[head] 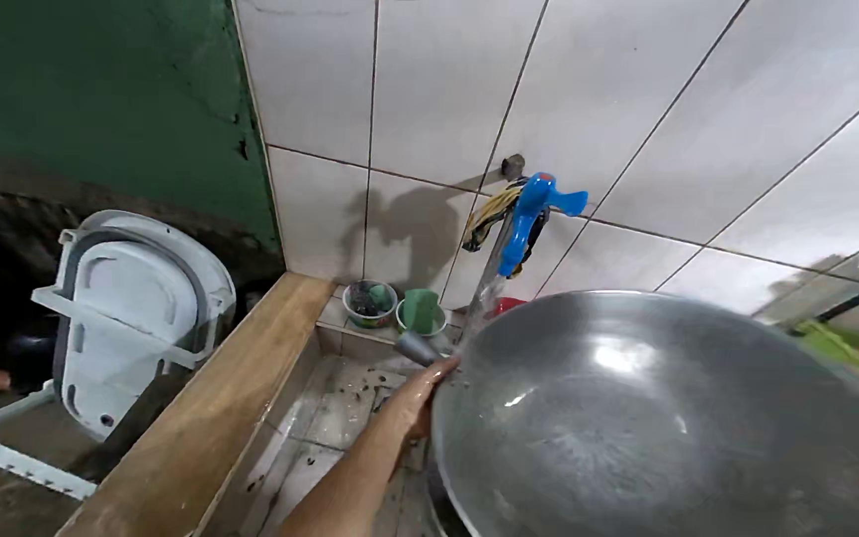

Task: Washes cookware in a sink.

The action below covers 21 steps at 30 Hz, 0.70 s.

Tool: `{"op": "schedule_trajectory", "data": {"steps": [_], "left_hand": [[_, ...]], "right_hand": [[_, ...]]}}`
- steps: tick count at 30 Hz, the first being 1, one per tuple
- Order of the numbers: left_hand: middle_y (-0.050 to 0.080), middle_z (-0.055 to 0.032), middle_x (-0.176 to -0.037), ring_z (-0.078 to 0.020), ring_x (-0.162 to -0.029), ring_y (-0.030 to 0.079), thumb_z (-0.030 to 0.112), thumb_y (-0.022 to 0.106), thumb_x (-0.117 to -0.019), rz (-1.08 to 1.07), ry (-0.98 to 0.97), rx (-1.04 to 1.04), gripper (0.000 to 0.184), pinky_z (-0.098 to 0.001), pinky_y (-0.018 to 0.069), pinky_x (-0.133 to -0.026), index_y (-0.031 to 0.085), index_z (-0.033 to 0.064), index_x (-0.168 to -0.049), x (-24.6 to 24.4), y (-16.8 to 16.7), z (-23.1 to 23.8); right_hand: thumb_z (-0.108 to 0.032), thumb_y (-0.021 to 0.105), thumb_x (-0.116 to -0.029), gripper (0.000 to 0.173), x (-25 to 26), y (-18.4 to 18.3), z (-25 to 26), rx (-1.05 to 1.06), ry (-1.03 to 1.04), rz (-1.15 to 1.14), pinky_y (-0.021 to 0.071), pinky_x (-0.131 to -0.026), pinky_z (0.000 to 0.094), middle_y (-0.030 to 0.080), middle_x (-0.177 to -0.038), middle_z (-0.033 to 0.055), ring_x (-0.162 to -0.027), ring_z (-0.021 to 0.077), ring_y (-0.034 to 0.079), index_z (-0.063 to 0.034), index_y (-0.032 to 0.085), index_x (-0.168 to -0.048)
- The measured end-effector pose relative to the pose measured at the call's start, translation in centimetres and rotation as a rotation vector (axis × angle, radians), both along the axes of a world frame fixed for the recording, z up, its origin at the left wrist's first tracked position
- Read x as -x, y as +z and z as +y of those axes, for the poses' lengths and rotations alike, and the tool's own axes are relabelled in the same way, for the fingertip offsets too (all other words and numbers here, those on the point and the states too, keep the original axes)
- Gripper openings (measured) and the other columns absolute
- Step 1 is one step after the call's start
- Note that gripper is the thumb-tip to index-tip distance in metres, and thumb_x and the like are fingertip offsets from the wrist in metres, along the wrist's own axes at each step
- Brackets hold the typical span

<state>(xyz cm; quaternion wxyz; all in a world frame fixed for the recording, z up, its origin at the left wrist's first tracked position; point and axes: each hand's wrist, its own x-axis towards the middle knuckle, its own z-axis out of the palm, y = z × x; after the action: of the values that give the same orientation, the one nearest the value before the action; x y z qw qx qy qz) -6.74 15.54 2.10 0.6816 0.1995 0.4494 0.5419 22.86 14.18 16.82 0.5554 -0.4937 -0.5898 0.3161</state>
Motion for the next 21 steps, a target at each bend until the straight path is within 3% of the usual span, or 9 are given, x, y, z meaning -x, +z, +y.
{"op": "schedule_trajectory", "data": {"steps": [1,2,5,7,11,13,16,18,21], "left_hand": [[0.069,-0.0036,-0.095,-0.0111,-0.081,0.068,0.036,0.046,-0.1079,0.065,0.035,-0.040,0.034,-0.0304,0.0584,-0.072,0.059,0.0103,-0.126,0.9,0.4,-1.0],[0.069,-0.0037,-0.099,-0.0098,-0.085,0.068,0.031,0.046,-0.1083,0.103,0.094,-0.060,0.032,-0.0297,0.0586,-0.076,0.057,0.0096,-0.130,1.6,0.8,-1.8],[0.065,-0.0050,-0.125,-0.0051,-0.110,0.062,0.022,0.045,-0.1093,0.298,0.289,-0.144,0.035,-0.0234,0.0518,-0.093,0.053,0.0059,-0.139,4.3,0.5,-3.4],[0.053,-0.0147,-0.146,-0.0106,-0.130,0.052,0.016,0.041,-0.1095,0.573,0.300,-0.323,0.042,-0.0258,0.0395,-0.110,0.044,-0.0036,-0.147,7.1,-1.2,-3.7],[0.061,-0.0026,-0.139,-0.0048,-0.122,0.059,0.036,0.040,-0.1060,0.393,0.351,-0.368,0.051,-0.0252,0.0496,-0.102,0.048,0.0045,-0.145,9.2,-0.8,-8.2],[0.067,0.0001,-0.130,-0.0030,-0.112,0.064,0.033,0.038,-0.1082,0.396,0.436,-0.351,0.042,-0.0223,0.0529,-0.094,0.057,0.0057,-0.134,9.0,0.7,-9.8],[0.072,0.0042,-0.125,-0.0011,-0.113,0.066,0.033,0.043,-0.1100,0.507,0.518,-0.541,0.027,-0.0201,0.0526,-0.096,0.064,0.0166,-0.108,10.0,0.4,-10.6],[0.069,0.0025,-0.132,-0.0057,-0.121,0.064,0.039,0.047,-0.1082,0.513,0.560,-0.645,0.031,-0.0252,0.0513,-0.101,0.070,0.0188,-0.114,10.1,-0.3,-10.5],[0.067,0.0038,-0.134,-0.0085,-0.122,0.061,0.040,0.046,-0.1078,0.505,0.718,-0.475,0.031,-0.0305,0.0504,-0.101,0.063,0.0155,-0.117,6.7,1.5,-10.8]], "right_hand": [[0.008,0.042,-0.0821,0.075,-1.6,-1.6,1.2,0.038,0.142,0.013,0.0492,-0.098,0.0155,0.051,-0.138,-0.0031,-0.120,-0.0055,0.055,-0.0017,0.021,-0.153],[0.001,0.047,-0.0823,0.080,-2.7,-4.0,2.4,0.030,0.238,0.050,0.0501,-0.100,0.0174,0.052,-0.144,-0.0056,-0.125,-0.0039,0.054,-0.0063,0.019,-0.157],[-0.003,0.049,-0.0832,0.075,-0.5,-9.3,2.3,0.132,0.200,0.143,0.0489,-0.104,0.0235,0.047,-0.153,0.0009,-0.132,0.0038,0.051,-0.0076,0.033,-0.156],[-0.001,0.046,-0.0854,0.068,2.3,-10.7,1.4,0.338,0.086,0.142,0.0512,-0.097,0.0259,0.048,-0.151,0.0040,-0.125,0.0054,0.055,-0.0089,0.042,-0.152],[0.006,0.043,-0.0863,0.064,4.5,-13.3,2.1,0.524,0.123,0.082,0.0513,-0.094,0.0288,0.048,-0.153,0.0090,-0.122,0.0110,0.058,-0.0047,0.047,-0.149],[0.006,0.043,-0.0898,0.062,4.9,-13.7,2.8,0.553,0.164,0.018,0.0511,-0.093,0.0317,0.047,-0.153,0.0119,-0.121,0.0145,0.059,-0.0057,0.045,-0.150],[0.002,0.048,-0.0932,0.058,5.4,-13.9,4.1,0.506,0.268,-0.316,0.0496,-0.100,0.0443,0.054,-0.147,0.0158,-0.126,0.0248,0.058,-0.0093,0.048,-0.150],[-0.003,0.051,-0.1005,0.056,6.4,-13.6,5.3,0.430,0.380,-0.745,0.0441,-0.109,0.0576,0.050,-0.151,0.0213,-0.135,0.0377,0.052,-0.0104,0.042,-0.156],[-0.029,0.060,-0.1031,0.061,8.4,-15.2,7.4,0.124,0.419,-1.215,0.0259,-0.121,0.0634,0.034,-0.163,0.0246,-0.151,0.0442,0.031,-0.0064,0.041,-0.157]]}}
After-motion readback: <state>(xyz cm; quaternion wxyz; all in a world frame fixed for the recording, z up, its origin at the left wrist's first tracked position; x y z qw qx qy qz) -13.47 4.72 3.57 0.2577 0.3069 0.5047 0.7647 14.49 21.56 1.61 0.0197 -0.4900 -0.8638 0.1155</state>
